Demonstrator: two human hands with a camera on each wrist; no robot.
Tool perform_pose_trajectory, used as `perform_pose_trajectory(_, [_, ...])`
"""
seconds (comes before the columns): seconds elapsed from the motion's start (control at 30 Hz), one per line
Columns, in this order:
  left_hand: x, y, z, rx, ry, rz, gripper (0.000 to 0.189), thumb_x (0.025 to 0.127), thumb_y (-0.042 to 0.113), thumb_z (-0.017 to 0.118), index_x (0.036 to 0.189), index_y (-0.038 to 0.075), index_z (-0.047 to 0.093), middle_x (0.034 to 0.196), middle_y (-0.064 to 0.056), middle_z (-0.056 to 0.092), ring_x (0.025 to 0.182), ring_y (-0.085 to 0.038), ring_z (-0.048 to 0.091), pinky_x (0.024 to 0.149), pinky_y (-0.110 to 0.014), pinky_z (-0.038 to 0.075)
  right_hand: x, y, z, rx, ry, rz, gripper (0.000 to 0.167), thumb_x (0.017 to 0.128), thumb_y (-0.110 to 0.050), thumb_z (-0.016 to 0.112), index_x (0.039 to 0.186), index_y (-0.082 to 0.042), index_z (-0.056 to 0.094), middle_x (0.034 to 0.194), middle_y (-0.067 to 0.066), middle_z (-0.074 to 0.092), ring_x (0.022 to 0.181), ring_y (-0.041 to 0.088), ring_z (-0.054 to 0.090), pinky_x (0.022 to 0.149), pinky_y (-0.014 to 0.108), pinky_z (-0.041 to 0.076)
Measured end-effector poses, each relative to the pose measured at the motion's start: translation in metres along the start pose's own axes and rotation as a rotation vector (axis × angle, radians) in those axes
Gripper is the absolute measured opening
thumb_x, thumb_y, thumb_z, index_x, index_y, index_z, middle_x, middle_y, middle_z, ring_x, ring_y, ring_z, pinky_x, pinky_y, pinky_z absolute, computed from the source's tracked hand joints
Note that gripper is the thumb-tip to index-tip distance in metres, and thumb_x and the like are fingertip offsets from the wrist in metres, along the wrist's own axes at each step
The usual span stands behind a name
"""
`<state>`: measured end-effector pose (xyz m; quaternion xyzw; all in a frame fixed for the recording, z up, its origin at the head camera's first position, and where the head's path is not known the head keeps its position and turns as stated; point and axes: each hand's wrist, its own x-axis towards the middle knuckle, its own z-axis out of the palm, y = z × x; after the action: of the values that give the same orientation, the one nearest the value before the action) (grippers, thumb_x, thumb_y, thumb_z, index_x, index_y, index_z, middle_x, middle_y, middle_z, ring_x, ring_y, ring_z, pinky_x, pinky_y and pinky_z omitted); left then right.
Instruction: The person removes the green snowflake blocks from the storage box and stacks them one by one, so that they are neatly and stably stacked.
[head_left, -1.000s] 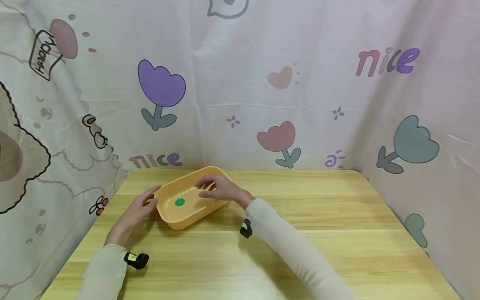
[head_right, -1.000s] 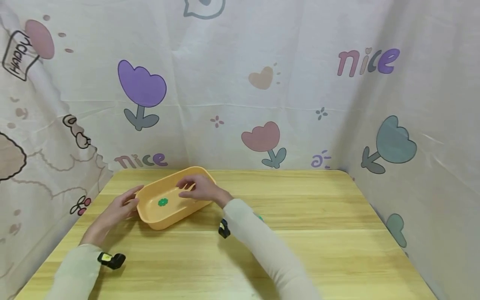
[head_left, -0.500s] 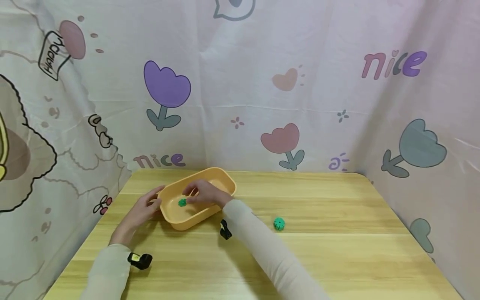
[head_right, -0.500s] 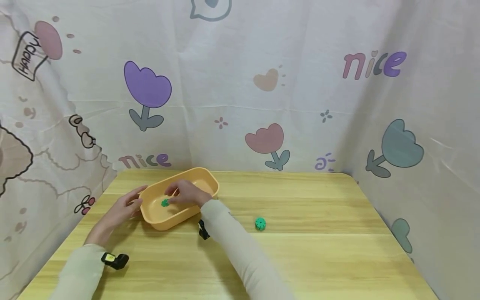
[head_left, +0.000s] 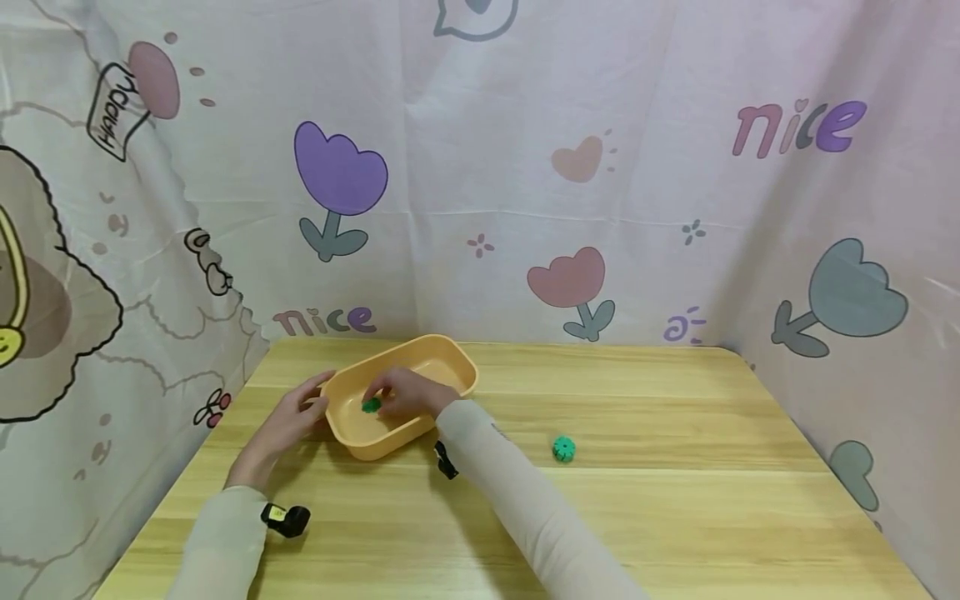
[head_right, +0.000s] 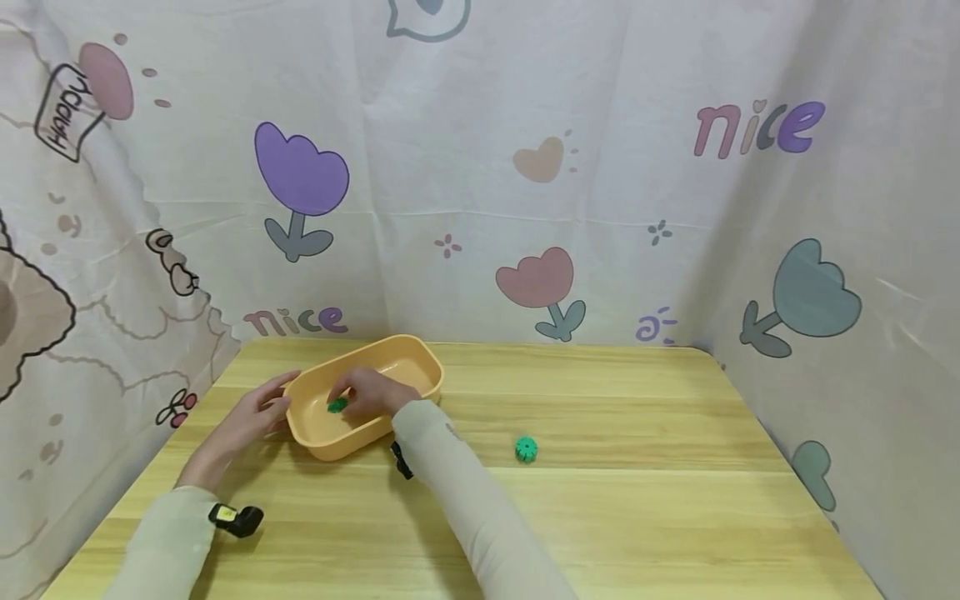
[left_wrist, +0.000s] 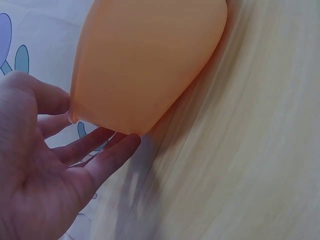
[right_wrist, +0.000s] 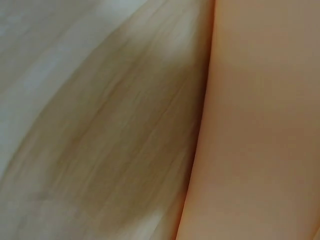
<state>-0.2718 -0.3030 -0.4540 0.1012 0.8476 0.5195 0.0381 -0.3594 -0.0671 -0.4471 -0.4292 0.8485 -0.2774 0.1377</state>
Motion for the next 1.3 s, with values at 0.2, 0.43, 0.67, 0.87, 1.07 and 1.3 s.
perform_pose_trajectory(0.2, [-0.0011, 0.0003, -0.0002, 0.0, 0.005, -0.003, 0.056, 0.111, 0.01, 0.043, 0.162, -0.001, 0.024, 0.143, -0.038, 0.046, 0.123, -0.041, 0.059, 0.089, -0.025, 0.059, 0.0017, -0.0031, -0.0004, -0.054, -0.023, -0.017, 0.03, 0.088, 0.003, 0.076, 0.116, -0.008, 0.079, 0.114, 0.003, 0.076, 0.099, 0.015, 0.064, 0.087, 0.014, 0.052])
perform_pose_trajectory(0.43, [-0.0013, -0.001, -0.0006, 0.005, 0.004, 0.001, 0.056, 0.111, 0.011, 0.044, 0.162, -0.001, 0.024, 0.143, -0.038, 0.047, 0.12, -0.034, 0.061, 0.089, -0.022, 0.059, 0.0016, -0.0041, -0.0002, -0.053, -0.051, 0.036, 0.022, 0.089, 0.001, 0.078, 0.11, -0.006, 0.08, 0.104, 0.004, 0.077, 0.081, 0.006, 0.056, 0.072, 0.01, 0.049])
perform_pose_trajectory(0.67, [-0.0019, 0.0005, 0.0004, 0.005, -0.002, 0.012, 0.056, 0.111, 0.01, 0.044, 0.162, -0.003, 0.025, 0.144, -0.039, 0.046, 0.121, -0.038, 0.06, 0.088, -0.021, 0.058, 0.0003, -0.0022, -0.002, -0.143, -0.052, 0.027, 0.017, 0.088, -0.003, 0.081, 0.104, -0.009, 0.082, 0.104, 0.003, 0.078, 0.084, 0.004, 0.061, 0.074, 0.008, 0.05])
perform_pose_trajectory(0.87, [-0.0024, 0.0032, 0.001, 0.024, 0.003, 0.008, 0.056, 0.11, 0.01, 0.044, 0.161, -0.003, 0.025, 0.144, -0.039, 0.046, 0.124, -0.047, 0.057, 0.087, -0.019, 0.057, -0.0025, -0.001, -0.0042, -0.163, -0.047, 0.03, 0.025, 0.087, -0.004, 0.081, 0.111, -0.01, 0.082, 0.108, 0.004, 0.075, 0.092, 0.007, 0.065, 0.078, 0.008, 0.051])
perform_pose_trajectory(1.07, [-0.0019, 0.0025, 0.001, 0.02, -0.001, -0.005, 0.056, 0.111, 0.01, 0.044, 0.162, -0.002, 0.024, 0.145, -0.038, 0.045, 0.126, -0.047, 0.056, 0.088, -0.02, 0.057, -0.0035, -0.0009, -0.0048, -0.109, -0.056, 0.055, 0.028, 0.088, -0.001, 0.08, 0.115, -0.007, 0.08, 0.11, 0.005, 0.077, 0.087, 0.005, 0.066, 0.077, 0.009, 0.053])
perform_pose_trajectory(1.3, [-0.002, 0.002, 0.0013, 0.026, 0.001, -0.005, 0.057, 0.111, 0.011, 0.044, 0.162, -0.002, 0.023, 0.145, -0.038, 0.045, 0.126, -0.048, 0.056, 0.089, -0.019, 0.056, -0.0026, 0.0007, -0.0045, -0.113, -0.052, 0.059, 0.026, 0.089, -0.006, 0.08, 0.115, -0.005, 0.079, 0.11, 0.005, 0.078, 0.086, 0.004, 0.065, 0.077, 0.01, 0.053])
